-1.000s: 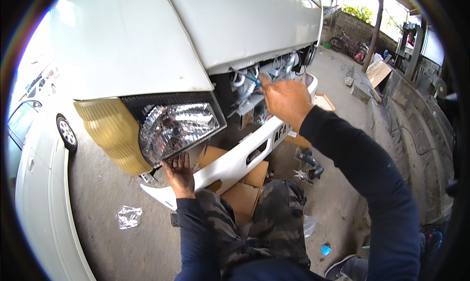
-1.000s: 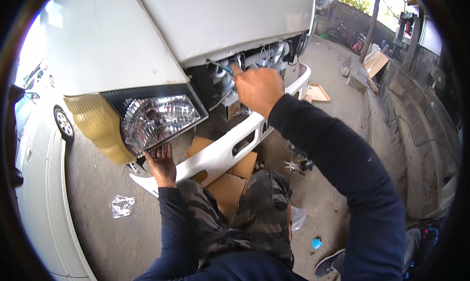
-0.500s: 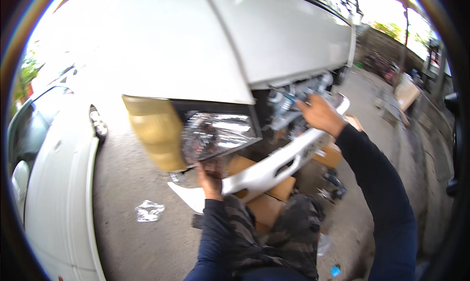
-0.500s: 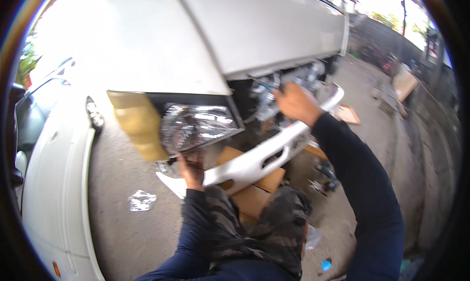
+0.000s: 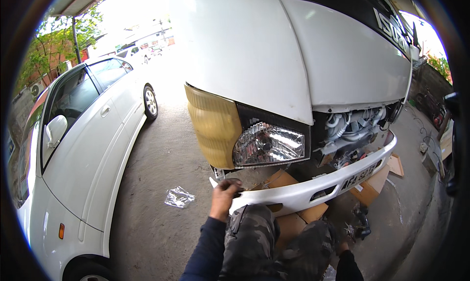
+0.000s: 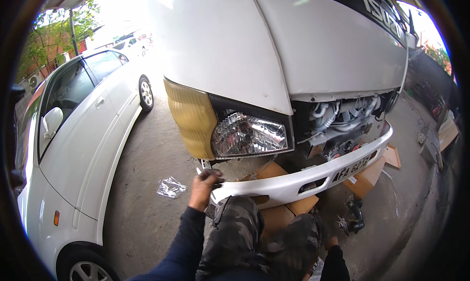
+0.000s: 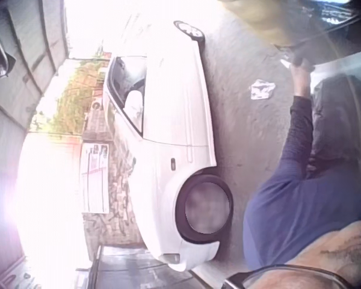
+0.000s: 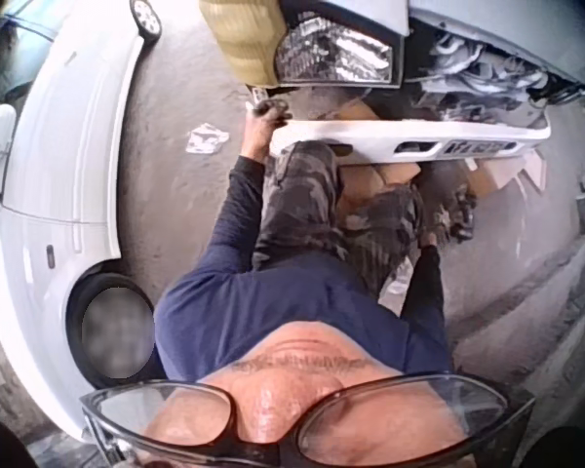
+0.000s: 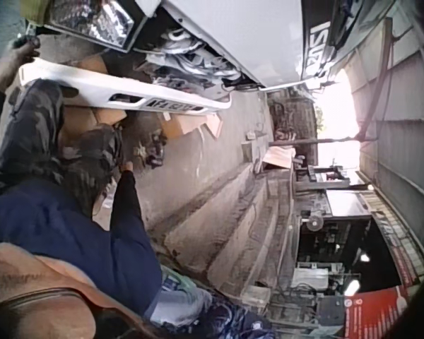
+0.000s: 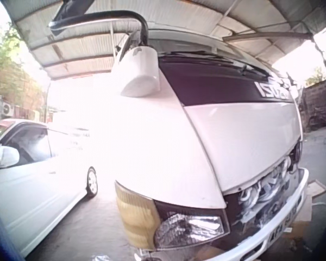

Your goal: The person works on the front left headlight of a white Isuzu truck with the hood open. They use a screwdriver and a socket wrench to adjust and tighten bolts around the headlight assembly and bumper area.

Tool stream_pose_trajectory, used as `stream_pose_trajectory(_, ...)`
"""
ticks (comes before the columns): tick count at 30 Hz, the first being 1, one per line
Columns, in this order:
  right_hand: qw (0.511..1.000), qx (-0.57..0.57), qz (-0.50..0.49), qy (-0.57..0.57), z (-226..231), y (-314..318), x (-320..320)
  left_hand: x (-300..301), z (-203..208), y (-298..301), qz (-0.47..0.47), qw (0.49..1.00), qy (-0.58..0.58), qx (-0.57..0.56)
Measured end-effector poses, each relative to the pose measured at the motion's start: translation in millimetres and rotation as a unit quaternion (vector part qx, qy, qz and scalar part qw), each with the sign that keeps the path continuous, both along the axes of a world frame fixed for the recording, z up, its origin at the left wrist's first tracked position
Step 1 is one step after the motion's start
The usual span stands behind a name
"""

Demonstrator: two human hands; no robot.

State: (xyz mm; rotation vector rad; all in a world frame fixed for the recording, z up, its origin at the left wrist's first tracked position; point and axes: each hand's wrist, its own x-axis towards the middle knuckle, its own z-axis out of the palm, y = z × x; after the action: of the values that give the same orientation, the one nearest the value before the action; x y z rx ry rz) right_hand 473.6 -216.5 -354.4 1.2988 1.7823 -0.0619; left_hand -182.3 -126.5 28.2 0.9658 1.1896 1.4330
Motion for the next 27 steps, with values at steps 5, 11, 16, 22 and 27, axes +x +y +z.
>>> stream_pose_trajectory(5, 0.827, 0.115, -0.459, 0.305, -5.9, 4.6, -49.6, -84.9, 125.8, -14.3, 0.247, 0.878, 0.259, 0.317)
stream_pose_trajectory(11, 0.738, 0.147, -0.516, 0.41, 42.6, 43.0, -116.9, -67.5, 196.9, 71.4, 0.171, 0.869, 0.343, 0.314)
stream_pose_trajectory(16, 0.709, 0.141, -0.54, 0.432, 37.7, 35.7, -130.8, -63.0, 203.8, 86.9, 0.207, 0.866, 0.318, 0.325)
stream_pose_trajectory(22, 0.648, 0.152, -0.578, 0.472, 1.3, -4.8, -101.0, -78.0, 219.9, 89.6, 0.171, 0.871, 0.329, 0.321)
stream_pose_trajectory(27, 0.526, 0.162, -0.606, 0.574, -63.3, -60.2, -59.1, -76.9, 218.8, 89.8, 0.178, 0.868, 0.349, 0.303)
